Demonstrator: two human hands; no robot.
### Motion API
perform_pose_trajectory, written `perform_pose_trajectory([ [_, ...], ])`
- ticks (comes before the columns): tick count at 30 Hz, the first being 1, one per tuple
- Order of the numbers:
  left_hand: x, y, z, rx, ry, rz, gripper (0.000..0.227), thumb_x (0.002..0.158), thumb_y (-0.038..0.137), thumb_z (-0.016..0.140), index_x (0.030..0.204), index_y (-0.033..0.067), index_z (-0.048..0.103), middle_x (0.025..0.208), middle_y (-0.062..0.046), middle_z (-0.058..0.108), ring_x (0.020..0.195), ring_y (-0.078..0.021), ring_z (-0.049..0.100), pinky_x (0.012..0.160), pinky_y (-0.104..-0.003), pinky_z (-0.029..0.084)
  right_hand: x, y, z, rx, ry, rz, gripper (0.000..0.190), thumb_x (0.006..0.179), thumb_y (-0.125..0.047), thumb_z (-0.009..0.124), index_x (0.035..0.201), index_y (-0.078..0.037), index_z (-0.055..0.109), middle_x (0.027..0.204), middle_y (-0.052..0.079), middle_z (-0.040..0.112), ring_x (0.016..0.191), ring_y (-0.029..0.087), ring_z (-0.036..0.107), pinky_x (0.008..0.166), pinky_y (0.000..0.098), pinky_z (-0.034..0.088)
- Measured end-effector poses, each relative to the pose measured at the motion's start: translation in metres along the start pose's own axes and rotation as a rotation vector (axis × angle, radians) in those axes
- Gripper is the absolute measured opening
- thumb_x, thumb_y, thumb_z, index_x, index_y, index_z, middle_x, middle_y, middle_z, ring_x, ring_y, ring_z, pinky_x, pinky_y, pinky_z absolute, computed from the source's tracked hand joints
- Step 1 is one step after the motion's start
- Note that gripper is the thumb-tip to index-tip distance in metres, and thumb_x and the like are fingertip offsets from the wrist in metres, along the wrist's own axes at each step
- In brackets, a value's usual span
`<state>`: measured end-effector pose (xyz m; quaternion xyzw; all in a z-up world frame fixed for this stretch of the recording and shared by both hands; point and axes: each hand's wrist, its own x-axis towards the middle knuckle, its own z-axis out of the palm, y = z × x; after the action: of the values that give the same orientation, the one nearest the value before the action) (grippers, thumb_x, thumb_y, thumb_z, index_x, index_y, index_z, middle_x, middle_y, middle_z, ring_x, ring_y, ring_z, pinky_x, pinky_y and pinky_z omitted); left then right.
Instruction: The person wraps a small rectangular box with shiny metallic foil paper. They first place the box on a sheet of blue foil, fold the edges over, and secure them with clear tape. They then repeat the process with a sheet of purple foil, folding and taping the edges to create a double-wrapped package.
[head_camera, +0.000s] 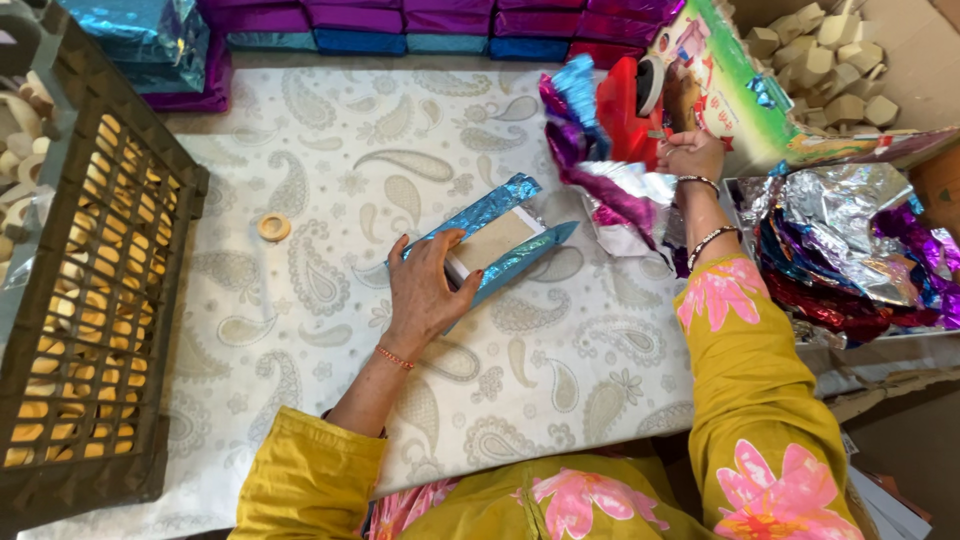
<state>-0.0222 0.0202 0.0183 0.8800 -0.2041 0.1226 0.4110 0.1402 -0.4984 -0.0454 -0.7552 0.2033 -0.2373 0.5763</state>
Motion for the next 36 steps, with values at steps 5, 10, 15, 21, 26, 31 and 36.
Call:
perform_pose_trajectory([
  [5, 0.000, -0.002, 0.003, -0.038, 0.013, -0.015, 0.055, 0.080, 0.034, 0.079, 0.127, 0.0140, 0.058, 0.119, -0.001, 0.073, 0.112, -0.0192, 0.065, 0.117, -0.051, 0.022, 0.003, 0.003, -0.015, -0.195, -0.059, -0.271, 0.021, 0.086, 0.004, 0.077, 0.105, 0.005, 0.069, 0.093, 0.015, 0.076, 0.077, 0.014, 0.073, 0.069, 0.0260, 0.059],
  [10, 0.001, -0.003, 0.003, -0.054, 0.005, -0.034, 0.056, 0.080, 0.035, 0.079, 0.128, 0.0141, 0.058, 0.118, -0.002, 0.073, 0.112, -0.0189, 0.065, 0.117, -0.051, 0.020, -0.004, -0.013, -0.008, -0.313, 0.060, -0.126, 0.024, 0.081, -0.005, 0.085, 0.097, 0.002, 0.068, 0.086, 0.013, 0.076, 0.070, 0.015, 0.071, 0.063, 0.0281, 0.056],
  [15, 0.001, -0.002, 0.002, -0.072, -0.016, -0.070, 0.056, 0.079, 0.035, 0.080, 0.127, 0.0154, 0.058, 0.113, -0.002, 0.074, 0.110, -0.0183, 0.065, 0.117, -0.051, 0.021, 0.000, -0.013, -0.011, -0.402, 0.111, -0.214, 0.025, 0.077, -0.005, 0.089, 0.095, -0.001, 0.072, 0.086, 0.009, 0.076, 0.071, 0.013, 0.072, 0.064, 0.0262, 0.057],
  [21, 0.002, 0.000, 0.000, -0.050, -0.013, -0.062, 0.057, 0.080, 0.036, 0.080, 0.128, 0.0150, 0.057, 0.112, -0.002, 0.075, 0.110, -0.0190, 0.065, 0.117, -0.051, 0.022, -0.012, -0.005, -0.023, -0.588, 0.156, -0.361, 0.013, 0.081, -0.002, 0.087, 0.091, -0.005, 0.078, 0.089, 0.009, 0.079, 0.074, 0.015, 0.072, 0.069, 0.0281, 0.056],
  [26, 0.001, 0.000, 0.001, -0.041, -0.027, -0.069, 0.057, 0.080, 0.035, 0.080, 0.128, 0.0146, 0.057, 0.113, -0.002, 0.074, 0.109, -0.0188, 0.065, 0.118, -0.052, 0.021, -0.051, -0.082, -0.013, -0.144, 0.111, -0.293, 0.020, 0.088, 0.004, 0.078, 0.101, -0.001, 0.064, 0.092, 0.011, 0.076, 0.074, 0.016, 0.073, 0.064, 0.0291, 0.061],
  [31, 0.001, 0.001, 0.002, -0.056, 0.008, -0.053, 0.060, 0.079, 0.033, 0.081, 0.130, 0.0135, 0.055, 0.115, -0.002, 0.075, 0.111, -0.0191, 0.065, 0.117, -0.052, 0.021, -0.126, -0.166, 0.042, 0.077, -0.265, -0.253, 0.025, 0.091, 0.012, 0.067, 0.110, 0.002, 0.055, 0.096, 0.014, 0.074, 0.078, 0.017, 0.075, 0.065, 0.0309, 0.065],
  [36, -0.001, 0.001, 0.002, -0.075, -0.003, -0.074, 0.066, 0.078, 0.032, 0.082, 0.134, 0.0141, 0.053, 0.113, -0.003, 0.074, 0.112, -0.0185, 0.065, 0.117, -0.052, 0.022, -0.200, -0.172, 0.122, -0.111, -0.708, -0.179, 0.020, 0.093, 0.003, 0.073, 0.105, 0.001, 0.057, 0.088, 0.013, 0.072, 0.075, 0.015, 0.074, 0.063, 0.0321, 0.064],
])
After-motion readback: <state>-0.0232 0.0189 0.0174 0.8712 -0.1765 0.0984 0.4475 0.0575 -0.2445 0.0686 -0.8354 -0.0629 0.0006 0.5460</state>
